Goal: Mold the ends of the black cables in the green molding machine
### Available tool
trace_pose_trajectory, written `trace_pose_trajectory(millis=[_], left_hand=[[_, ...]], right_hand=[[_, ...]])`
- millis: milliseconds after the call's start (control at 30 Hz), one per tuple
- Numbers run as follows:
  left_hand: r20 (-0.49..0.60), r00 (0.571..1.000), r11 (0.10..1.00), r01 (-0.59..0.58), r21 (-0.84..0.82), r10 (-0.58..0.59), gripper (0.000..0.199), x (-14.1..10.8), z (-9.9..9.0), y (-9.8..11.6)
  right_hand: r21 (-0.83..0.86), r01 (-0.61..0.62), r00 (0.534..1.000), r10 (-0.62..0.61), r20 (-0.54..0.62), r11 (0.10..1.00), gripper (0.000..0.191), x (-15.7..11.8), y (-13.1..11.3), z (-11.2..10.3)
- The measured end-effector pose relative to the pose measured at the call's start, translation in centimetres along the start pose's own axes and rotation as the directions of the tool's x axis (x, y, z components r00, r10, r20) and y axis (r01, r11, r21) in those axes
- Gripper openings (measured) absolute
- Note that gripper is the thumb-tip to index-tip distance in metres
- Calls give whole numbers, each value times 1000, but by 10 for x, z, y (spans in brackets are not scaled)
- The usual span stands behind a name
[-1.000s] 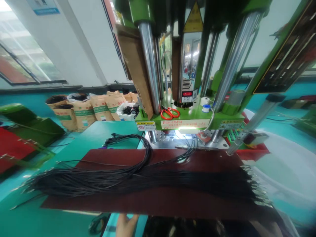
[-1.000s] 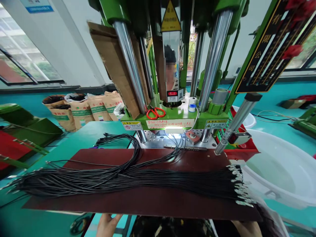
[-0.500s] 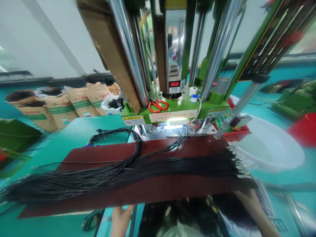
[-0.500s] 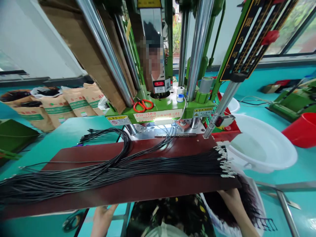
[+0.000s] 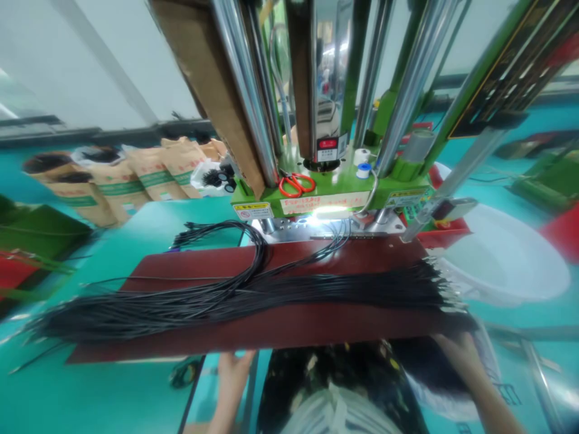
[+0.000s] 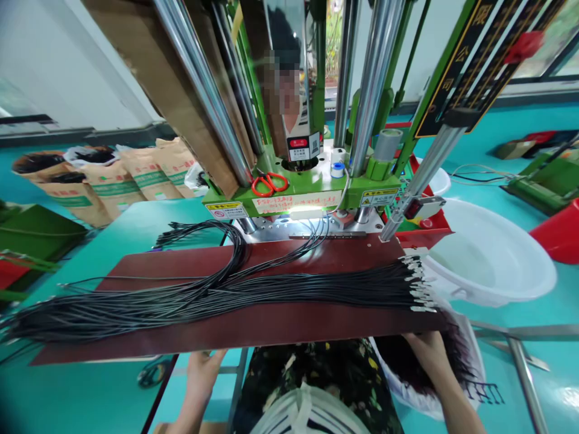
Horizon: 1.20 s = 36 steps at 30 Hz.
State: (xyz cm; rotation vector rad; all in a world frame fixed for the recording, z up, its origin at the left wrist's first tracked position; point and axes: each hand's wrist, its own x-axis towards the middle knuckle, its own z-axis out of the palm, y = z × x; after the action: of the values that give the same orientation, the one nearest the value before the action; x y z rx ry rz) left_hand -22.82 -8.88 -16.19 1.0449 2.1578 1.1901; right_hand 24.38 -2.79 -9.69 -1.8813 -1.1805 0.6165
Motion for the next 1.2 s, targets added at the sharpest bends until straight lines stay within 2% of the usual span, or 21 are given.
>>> trace_pose_trajectory(millis=[100,200,267,333,367,400,433,467,500,533,567,600,667,733,800,867,933,967,1000,1100,1200], left_hand=[[34,999,998,-19,52,17,63,-2,-1,7],[176,980,978,-122,168,92,66,-1,-15,23],[286,955,914,-184,360,80,68,-1,-32,40],[369,927,771,-189,608,-63,65,-5,-52,64],[412,899,701,-195,686,-152,61,-8,-60,78],[492,844,674,-238,699,-213,55,-12,-66,93],[612,761,700,-317,640,-214,50,-17,-69,109],[736,663,748,-420,514,-134,45,-22,-67,126],[829,559,780,-514,357,-10,40,-26,-62,143],[865,483,782,-588,207,134,38,-29,-51,159],[855,439,749,-656,94,278,35,-31,-37,175],[811,419,688,-725,29,408,35,-31,-19,189],[692,428,529,-845,78,582,39,-27,22,211],[660,403,394,-903,172,634,51,-17,60,227],[700,352,291,-933,212,621,58,-6,86,238],[763,273,211,-960,182,585,52,3,98,247],[811,206,171,-976,133,547,37,10,100,255],[824,201,170,-977,129,530,30,13,99,259],[830,219,180,-973,145,514,26,14,97,262],[801,311,237,-947,216,511,24,19,93,268],[724,318,307,-939,153,612,23,24,88,270]], right_hand=[[-14,-9,999,10,33,1000,25,1,3,0],[-13,-3,993,5,117,1000,28,0,-2,-4],[-11,20,986,-18,165,1000,31,-1,-7,-8],[-14,23,982,-20,188,1000,34,-2,-11,-12],[-20,16,981,-12,194,1000,36,-3,-11,-13],[-29,12,980,-6,198,1000,37,-3,-11,-14],[-36,13,980,-5,198,999,38,-3,-9,-14],[-40,20,980,-12,197,999,39,-3,-7,-14],[-38,34,980,-25,200,999,41,-3,-5,-14],[-31,50,977,-43,208,998,42,-3,-3,-13],[-23,69,974,-62,218,997,44,-2,-1,-12],[-18,86,970,-80,228,996,45,-1,1,-12],[-27,108,966,-99,241,994,46,0,4,-12],[-57,116,964,-98,247,992,45,0,6,-14],[-87,123,962,-97,256,989,44,-3,11,-18],[-90,151,957,-123,263,984,48,-7,17,-22],[-75,185,948,-158,275,980,53,-13,25,-26],[-73,195,943,-167,287,978,54,-15,29,-28],[-81,199,939,-166,302,977,54,-18,32,-29],[-132,207,927,-152,342,969,53,-23,35,-33],[-156,247,900,-167,403,956,53,-26,27,-39]])
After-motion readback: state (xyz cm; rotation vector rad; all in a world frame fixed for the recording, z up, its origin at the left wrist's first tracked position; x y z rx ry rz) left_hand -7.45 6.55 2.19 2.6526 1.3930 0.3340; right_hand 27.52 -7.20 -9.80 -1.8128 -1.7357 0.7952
